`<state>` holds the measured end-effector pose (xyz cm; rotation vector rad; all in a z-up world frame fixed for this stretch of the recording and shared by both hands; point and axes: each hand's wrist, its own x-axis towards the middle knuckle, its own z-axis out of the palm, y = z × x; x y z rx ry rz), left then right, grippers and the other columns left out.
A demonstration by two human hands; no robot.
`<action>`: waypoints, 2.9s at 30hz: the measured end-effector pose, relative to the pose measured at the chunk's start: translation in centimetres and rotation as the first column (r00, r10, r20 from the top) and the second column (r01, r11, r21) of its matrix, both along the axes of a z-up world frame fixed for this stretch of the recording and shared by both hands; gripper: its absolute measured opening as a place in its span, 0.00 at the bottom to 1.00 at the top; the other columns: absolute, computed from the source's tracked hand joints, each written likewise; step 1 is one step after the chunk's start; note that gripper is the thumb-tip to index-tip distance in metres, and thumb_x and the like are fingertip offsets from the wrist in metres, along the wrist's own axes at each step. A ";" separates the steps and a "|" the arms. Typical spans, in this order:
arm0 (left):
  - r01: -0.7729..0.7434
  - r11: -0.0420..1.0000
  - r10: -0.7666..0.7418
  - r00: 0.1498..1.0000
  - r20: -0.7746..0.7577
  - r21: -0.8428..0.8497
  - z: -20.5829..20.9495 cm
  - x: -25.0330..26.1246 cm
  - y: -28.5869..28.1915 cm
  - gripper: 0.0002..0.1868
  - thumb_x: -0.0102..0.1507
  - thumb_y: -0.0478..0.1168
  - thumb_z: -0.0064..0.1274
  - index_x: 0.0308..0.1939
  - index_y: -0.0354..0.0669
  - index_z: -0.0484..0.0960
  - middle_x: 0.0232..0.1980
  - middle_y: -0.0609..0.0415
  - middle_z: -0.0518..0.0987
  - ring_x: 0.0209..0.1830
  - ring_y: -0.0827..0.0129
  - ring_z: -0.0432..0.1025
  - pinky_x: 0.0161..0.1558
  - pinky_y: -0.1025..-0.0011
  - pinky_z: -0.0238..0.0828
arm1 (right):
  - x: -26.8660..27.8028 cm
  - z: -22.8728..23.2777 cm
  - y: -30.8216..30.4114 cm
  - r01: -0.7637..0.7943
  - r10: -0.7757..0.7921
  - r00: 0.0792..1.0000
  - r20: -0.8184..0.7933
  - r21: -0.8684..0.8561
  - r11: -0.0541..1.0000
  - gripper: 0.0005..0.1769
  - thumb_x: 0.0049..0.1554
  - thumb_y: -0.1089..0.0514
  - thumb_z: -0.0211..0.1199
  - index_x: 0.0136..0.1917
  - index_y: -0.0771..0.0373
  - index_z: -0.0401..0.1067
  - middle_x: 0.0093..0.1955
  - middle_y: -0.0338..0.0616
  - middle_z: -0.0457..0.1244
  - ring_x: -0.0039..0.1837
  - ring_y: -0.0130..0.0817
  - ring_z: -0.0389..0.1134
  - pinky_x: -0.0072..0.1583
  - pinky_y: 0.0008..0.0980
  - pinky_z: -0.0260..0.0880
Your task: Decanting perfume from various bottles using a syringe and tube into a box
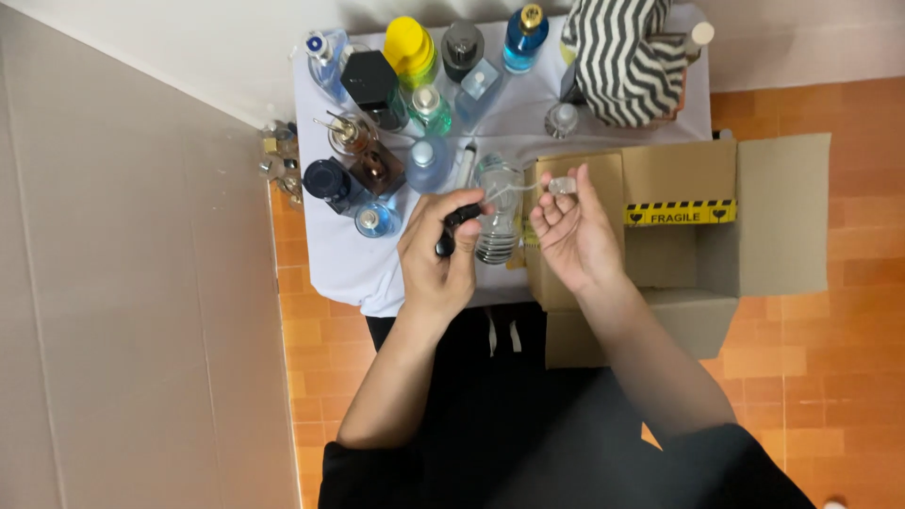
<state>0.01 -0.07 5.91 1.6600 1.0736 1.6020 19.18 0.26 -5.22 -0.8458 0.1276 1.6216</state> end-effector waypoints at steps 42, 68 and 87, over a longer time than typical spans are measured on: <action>0.140 0.987 -0.146 0.986 -0.081 -0.073 0.4 2.0 0.0 0.10 0.69 0.38 0.52 0.52 0.41 0.83 0.40 0.40 0.83 0.37 0.37 0.77 0.42 0.49 0.76 | -1.0 0.3 -0.4 -0.057 0.049 0.993 0.107 0.071 0.996 0.10 0.64 0.44 0.62 0.53 0.47 0.76 0.50 0.47 0.74 0.43 0.32 0.76 0.47 0.28 0.77; 0.060 0.973 -0.094 0.985 -0.147 -0.222 -1.3 0.4 0.3 0.10 0.68 0.33 0.50 0.51 0.40 0.83 0.40 0.42 0.83 0.41 0.41 0.78 0.43 0.52 0.76 | -1.4 2.0 -0.1 -0.119 -0.019 0.887 0.461 0.269 0.956 0.29 0.61 0.66 0.60 0.69 0.45 0.52 0.57 0.63 0.68 0.50 0.45 0.75 0.54 0.37 0.79; -0.235 0.918 0.210 0.971 -0.111 -0.321 -4.6 -2.5 0.1 0.09 0.68 0.39 0.51 0.48 0.46 0.85 0.28 0.47 0.81 0.30 0.55 0.76 0.40 0.59 0.74 | -1.4 1.7 0.4 -0.244 -0.106 0.680 0.726 0.360 0.901 0.38 0.60 0.67 0.64 0.72 0.51 0.44 0.54 0.66 0.68 0.51 0.46 0.74 0.54 0.37 0.78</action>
